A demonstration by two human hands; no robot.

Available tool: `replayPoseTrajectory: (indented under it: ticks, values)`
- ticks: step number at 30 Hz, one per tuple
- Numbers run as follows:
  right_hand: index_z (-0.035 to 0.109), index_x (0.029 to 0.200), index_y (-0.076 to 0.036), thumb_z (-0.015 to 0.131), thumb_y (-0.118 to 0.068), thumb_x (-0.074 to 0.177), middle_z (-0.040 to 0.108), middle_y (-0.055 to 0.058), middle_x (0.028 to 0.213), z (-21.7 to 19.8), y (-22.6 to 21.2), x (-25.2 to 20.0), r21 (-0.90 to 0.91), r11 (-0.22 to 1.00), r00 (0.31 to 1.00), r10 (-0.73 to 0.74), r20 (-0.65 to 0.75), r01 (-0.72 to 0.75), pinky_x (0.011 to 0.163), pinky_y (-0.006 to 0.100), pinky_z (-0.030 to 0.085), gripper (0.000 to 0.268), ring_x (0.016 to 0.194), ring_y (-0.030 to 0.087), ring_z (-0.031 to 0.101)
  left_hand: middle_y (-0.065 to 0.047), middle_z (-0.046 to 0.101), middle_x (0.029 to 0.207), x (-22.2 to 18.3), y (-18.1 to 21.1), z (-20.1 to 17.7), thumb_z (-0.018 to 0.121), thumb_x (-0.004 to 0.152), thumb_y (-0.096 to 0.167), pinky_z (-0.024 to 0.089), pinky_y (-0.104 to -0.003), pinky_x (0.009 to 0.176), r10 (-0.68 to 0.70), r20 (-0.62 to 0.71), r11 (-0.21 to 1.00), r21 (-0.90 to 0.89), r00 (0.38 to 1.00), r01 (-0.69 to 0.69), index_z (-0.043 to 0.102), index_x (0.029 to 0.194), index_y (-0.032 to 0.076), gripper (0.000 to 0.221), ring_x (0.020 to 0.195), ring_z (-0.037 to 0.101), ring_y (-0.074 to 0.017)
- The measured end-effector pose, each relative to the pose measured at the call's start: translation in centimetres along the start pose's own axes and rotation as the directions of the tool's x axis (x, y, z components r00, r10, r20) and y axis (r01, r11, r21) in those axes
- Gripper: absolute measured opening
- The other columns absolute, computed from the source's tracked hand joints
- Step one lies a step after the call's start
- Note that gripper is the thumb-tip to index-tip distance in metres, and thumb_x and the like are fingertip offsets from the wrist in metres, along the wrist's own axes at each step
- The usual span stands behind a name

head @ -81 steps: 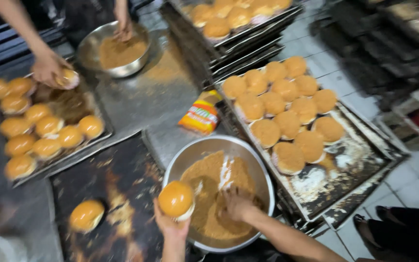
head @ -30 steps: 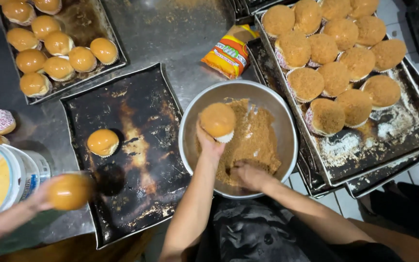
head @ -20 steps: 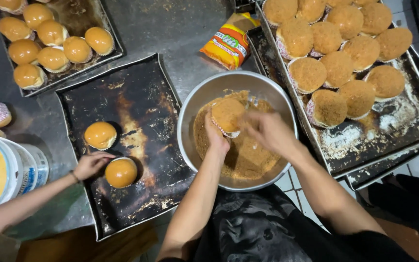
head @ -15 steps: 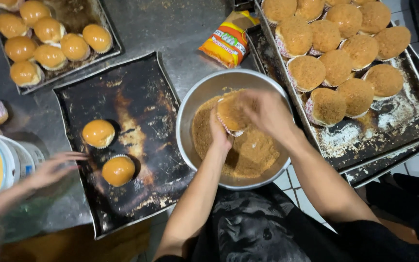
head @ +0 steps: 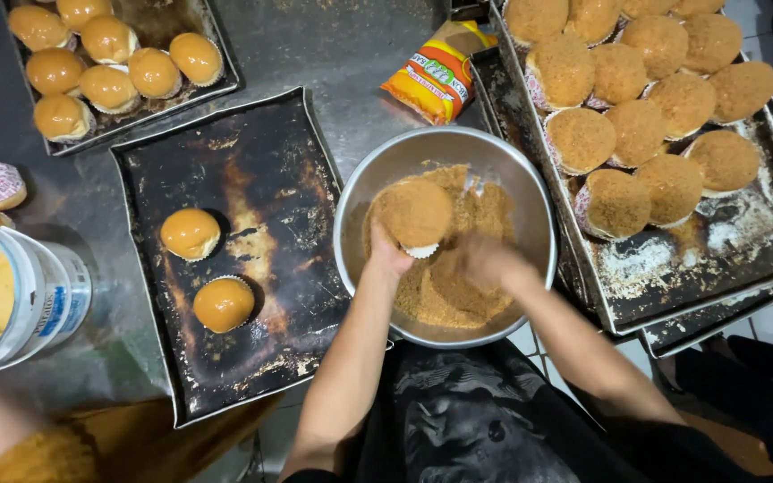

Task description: Coating buns with crumbs and placing them on a tray in a bakery production area.

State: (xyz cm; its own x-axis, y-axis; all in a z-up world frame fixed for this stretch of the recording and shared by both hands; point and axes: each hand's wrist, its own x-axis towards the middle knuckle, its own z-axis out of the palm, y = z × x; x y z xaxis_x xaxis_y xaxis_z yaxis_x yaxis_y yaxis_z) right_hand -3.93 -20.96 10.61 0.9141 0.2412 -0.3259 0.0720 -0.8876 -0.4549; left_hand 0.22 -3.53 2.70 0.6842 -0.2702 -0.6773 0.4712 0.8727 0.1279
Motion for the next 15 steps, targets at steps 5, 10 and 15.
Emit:
replayPoseTrajectory:
  ticks: [5, 10, 15]
  values:
    - [0.067, 0.133, -0.019, 0.071, -0.024, 0.089, 0.055, 0.021, 0.148, 8.3, 2.2, -3.0, -0.027, 0.998, 0.911, -0.042, 0.41, 0.058, 0.105, 0.052, 0.053, 0.045, 0.126, 0.047, 0.061, -0.01, 0.077, 0.109, -0.2, 0.7, -0.3, 0.076, 0.072, 0.061, 0.06, -0.052, 0.088, -0.029, 0.008, 0.997, 0.066, 1.0, 0.028, 0.077, 0.107, 0.023, 0.052, 0.1, 0.074, -0.0342]
    - [0.081, 0.097, -0.005, 0.064, -0.017, 0.089, 0.079, 0.019, 0.094, -0.5, -1.8, -3.2, 0.019, 0.985, 0.963, 0.163, 0.213, -0.171, 0.083, 0.044, 0.06, 0.022, 0.096, 0.036, 0.076, -0.012, 0.076, 0.113, -1.0, 1.1, 1.3, 0.076, 0.073, 0.06, 0.06, -0.053, 0.09, -0.037, 0.036, 0.995, 0.099, 0.999, 0.033, 0.076, 0.11, 0.021, 0.054, 0.104, 0.073, -0.034]
    - [0.08, 0.108, -0.021, 0.073, -0.021, 0.087, 0.046, -0.001, 0.039, -6.6, -2.3, -0.9, 0.273, 0.962, 0.988, 0.07, -0.138, -0.03, 0.044, 0.031, 0.039, 0.022, 0.038, 0.018, 0.047, -0.011, 0.076, 0.114, -0.8, 0.2, 0.9, 0.079, 0.076, 0.051, 0.061, -0.048, 0.089, -0.107, 0.028, 0.968, 0.229, 0.994, 0.098, 0.076, 0.108, 0.02, 0.044, 0.102, 0.074, -0.0314]
